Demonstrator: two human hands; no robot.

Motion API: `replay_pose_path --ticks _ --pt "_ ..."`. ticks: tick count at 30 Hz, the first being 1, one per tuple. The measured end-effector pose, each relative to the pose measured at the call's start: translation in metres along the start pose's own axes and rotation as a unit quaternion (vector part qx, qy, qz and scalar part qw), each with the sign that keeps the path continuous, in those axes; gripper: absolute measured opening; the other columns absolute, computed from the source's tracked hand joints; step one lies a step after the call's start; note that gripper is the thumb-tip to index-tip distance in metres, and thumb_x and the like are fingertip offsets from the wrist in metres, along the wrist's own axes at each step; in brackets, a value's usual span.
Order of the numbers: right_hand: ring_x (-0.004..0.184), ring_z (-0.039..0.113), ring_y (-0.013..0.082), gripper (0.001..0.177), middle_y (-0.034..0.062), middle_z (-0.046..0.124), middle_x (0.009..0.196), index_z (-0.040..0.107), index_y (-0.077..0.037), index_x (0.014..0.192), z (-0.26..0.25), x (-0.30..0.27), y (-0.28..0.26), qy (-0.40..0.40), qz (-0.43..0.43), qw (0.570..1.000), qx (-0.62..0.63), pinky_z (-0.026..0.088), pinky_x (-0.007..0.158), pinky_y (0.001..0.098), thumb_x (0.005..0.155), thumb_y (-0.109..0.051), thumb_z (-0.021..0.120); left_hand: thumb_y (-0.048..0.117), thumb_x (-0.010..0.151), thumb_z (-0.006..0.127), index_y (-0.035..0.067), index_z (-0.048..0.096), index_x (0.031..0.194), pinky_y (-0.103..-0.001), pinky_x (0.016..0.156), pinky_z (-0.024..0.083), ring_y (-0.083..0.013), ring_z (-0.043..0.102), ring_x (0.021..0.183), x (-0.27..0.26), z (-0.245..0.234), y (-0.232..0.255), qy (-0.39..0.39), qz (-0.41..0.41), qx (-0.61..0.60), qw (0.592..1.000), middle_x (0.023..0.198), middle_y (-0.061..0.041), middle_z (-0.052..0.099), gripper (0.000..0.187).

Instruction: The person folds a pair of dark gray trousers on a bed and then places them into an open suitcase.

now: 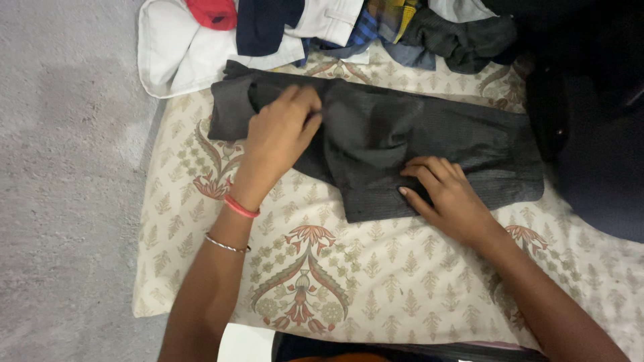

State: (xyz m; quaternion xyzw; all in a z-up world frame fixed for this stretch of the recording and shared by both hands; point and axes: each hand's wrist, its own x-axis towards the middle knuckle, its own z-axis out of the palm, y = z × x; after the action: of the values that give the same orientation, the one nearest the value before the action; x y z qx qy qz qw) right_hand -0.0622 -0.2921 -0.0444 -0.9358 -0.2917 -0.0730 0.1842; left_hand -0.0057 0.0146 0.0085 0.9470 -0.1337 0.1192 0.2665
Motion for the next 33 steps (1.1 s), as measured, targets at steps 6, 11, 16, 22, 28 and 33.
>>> replay_pose_path --ticks 6,11,16,22,28,33 --pt "0.110 0.062 0.0307 0.038 0.0112 0.065 0.118 0.066 -0.010 0.126 0.001 0.002 -0.002 -0.060 0.086 0.994 -0.007 0.045 0.103 0.0452 0.096 -0.033 0.066 0.021 0.114 0.050 0.005 0.051 0.147 -0.045 0.122 0.040 -0.0312 0.052 0.146 -0.010 0.024 0.047 -0.109 0.250 -0.325 0.906 0.160 -0.013 0.048 0.037" --pt "0.110 0.066 0.0327 0.031 0.0129 0.065 0.129 0.066 -0.007 0.119 0.001 -0.003 -0.004 0.013 0.019 0.999 0.022 0.048 0.096 0.0464 0.095 -0.027 0.066 0.025 0.103 0.064 0.005 0.061 0.131 -0.050 0.110 0.045 -0.0377 0.056 0.133 0.007 0.008 -0.004 0.063 0.085 0.055 0.993 0.147 -0.018 0.055 0.034" --pt "0.109 0.067 0.0267 0.024 0.0090 0.066 0.121 0.065 -0.006 0.115 0.008 -0.006 -0.011 0.065 -0.014 0.996 0.054 0.052 0.096 0.0409 0.096 -0.019 0.069 0.038 0.097 0.069 -0.009 0.054 0.135 -0.054 0.092 0.047 -0.0482 0.055 0.119 0.001 -0.030 -0.096 0.157 -0.180 0.103 0.965 0.133 -0.030 0.055 0.062" --pt "0.112 0.062 0.0284 0.027 0.0122 0.064 0.116 0.066 -0.005 0.109 0.026 0.009 -0.047 0.070 -0.175 0.982 0.030 0.045 0.095 0.0438 0.087 -0.017 0.074 0.046 0.102 0.067 -0.014 0.074 0.116 -0.045 0.082 0.054 -0.0302 0.071 0.085 -0.001 -0.022 -0.175 -0.122 -0.291 -0.067 0.946 0.106 -0.032 0.076 0.062" --pt "0.120 0.059 0.0304 0.030 0.0123 0.061 0.121 0.065 -0.004 0.111 0.029 0.043 -0.083 0.076 -0.184 0.980 0.016 0.043 0.100 0.0457 0.087 -0.018 0.074 0.033 0.109 0.059 -0.005 0.056 0.124 -0.032 0.062 0.056 -0.0162 0.067 0.073 0.002 -0.006 -0.235 0.216 -0.199 -0.289 0.911 0.097 -0.013 0.065 0.040" --pt "0.117 0.059 0.0316 0.042 0.0147 0.061 0.124 0.065 0.000 0.119 0.042 0.083 -0.115 0.100 -0.157 0.982 0.012 0.043 0.096 0.0463 0.084 -0.021 0.076 0.030 0.108 0.059 -0.006 0.033 0.133 -0.039 0.072 0.058 -0.0217 0.066 0.091 -0.005 -0.031 -0.238 0.516 -0.184 -0.373 0.748 0.110 -0.018 0.061 0.051"
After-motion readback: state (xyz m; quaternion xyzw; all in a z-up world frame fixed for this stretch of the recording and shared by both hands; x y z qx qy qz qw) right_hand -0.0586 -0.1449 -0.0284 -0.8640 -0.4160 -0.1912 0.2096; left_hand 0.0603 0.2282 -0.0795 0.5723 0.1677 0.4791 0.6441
